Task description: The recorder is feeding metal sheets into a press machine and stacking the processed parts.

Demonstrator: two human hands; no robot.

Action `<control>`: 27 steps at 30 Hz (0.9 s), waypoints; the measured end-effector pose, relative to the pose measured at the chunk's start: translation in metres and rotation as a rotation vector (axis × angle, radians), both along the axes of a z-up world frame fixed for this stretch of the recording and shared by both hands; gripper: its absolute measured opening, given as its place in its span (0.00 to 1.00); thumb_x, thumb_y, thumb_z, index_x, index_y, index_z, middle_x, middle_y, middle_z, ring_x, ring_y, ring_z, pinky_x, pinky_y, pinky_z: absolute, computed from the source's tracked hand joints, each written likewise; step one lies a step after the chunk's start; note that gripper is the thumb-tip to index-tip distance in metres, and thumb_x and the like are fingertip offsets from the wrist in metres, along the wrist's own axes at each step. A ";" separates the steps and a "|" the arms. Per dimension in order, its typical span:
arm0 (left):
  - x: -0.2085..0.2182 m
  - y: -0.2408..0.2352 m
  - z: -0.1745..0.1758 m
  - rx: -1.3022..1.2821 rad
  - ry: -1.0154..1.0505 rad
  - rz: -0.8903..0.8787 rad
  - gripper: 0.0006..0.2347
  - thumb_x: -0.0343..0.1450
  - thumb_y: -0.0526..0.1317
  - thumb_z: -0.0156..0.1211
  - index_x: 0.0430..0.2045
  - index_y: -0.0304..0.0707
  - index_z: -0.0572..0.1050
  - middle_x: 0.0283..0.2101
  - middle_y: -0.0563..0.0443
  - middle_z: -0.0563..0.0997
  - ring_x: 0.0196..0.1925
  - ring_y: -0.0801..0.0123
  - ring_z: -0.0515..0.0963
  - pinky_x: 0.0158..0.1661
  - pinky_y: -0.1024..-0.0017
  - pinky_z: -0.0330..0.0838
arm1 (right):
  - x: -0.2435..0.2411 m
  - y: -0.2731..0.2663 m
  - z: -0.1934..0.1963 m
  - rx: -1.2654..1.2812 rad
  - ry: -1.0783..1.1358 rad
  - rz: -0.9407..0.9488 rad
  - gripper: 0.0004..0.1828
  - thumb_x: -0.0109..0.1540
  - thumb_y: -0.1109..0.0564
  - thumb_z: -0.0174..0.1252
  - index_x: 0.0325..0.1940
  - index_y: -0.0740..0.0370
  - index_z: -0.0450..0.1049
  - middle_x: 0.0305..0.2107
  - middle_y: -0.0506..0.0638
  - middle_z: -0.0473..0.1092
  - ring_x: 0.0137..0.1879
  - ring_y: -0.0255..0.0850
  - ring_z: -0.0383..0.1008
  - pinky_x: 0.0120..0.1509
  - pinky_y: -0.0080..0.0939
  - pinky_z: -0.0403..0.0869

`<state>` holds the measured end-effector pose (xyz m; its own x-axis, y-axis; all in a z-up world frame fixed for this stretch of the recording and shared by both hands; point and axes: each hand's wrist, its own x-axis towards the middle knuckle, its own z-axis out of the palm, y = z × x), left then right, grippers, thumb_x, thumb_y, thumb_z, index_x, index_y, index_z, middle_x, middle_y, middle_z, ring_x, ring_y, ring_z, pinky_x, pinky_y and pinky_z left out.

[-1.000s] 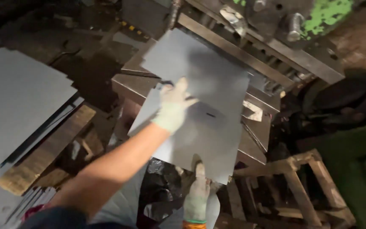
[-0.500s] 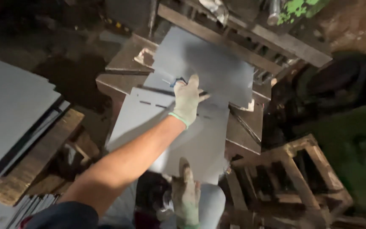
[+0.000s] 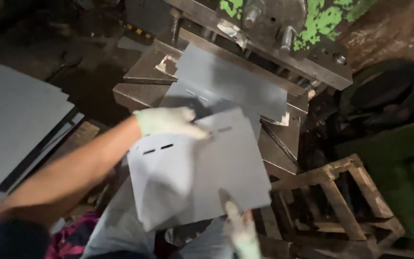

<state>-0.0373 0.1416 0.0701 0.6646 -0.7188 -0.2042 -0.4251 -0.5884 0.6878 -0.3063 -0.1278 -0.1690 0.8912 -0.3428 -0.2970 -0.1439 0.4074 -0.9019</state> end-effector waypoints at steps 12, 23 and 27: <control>-0.062 0.082 0.037 -1.145 0.550 0.845 0.11 0.72 0.44 0.63 0.35 0.32 0.80 0.28 0.58 0.82 0.21 0.80 0.73 0.22 0.82 0.63 | 0.258 -0.039 0.114 0.007 -0.260 0.184 0.29 0.69 0.40 0.49 0.61 0.68 0.67 0.43 0.55 0.74 0.44 0.41 0.77 0.45 0.37 0.77; 0.024 -0.124 -0.036 -1.436 0.843 0.934 0.15 0.70 0.41 0.58 0.49 0.36 0.65 0.44 0.49 0.72 0.43 0.61 0.74 0.41 0.60 0.79 | 0.044 0.099 0.126 -0.030 0.012 -0.054 0.28 0.65 0.50 0.52 0.64 0.73 0.71 0.45 0.61 0.78 0.35 0.45 0.78 0.33 0.40 0.73; 0.019 -0.144 -0.038 -1.494 0.905 0.887 0.17 0.73 0.39 0.53 0.53 0.31 0.59 0.53 0.39 0.71 0.53 0.49 0.77 0.49 0.52 0.81 | 0.016 0.114 0.118 0.102 -0.156 -0.055 0.27 0.62 0.55 0.57 0.60 0.76 0.70 0.45 0.62 0.75 0.36 0.52 0.81 0.35 0.48 0.81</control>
<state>-0.0186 -0.0027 0.0318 0.9414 -0.1867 -0.2809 0.3192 0.7621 0.5632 -0.2906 -0.0139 -0.0506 0.9100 -0.3670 -0.1928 0.0189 0.5012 -0.8651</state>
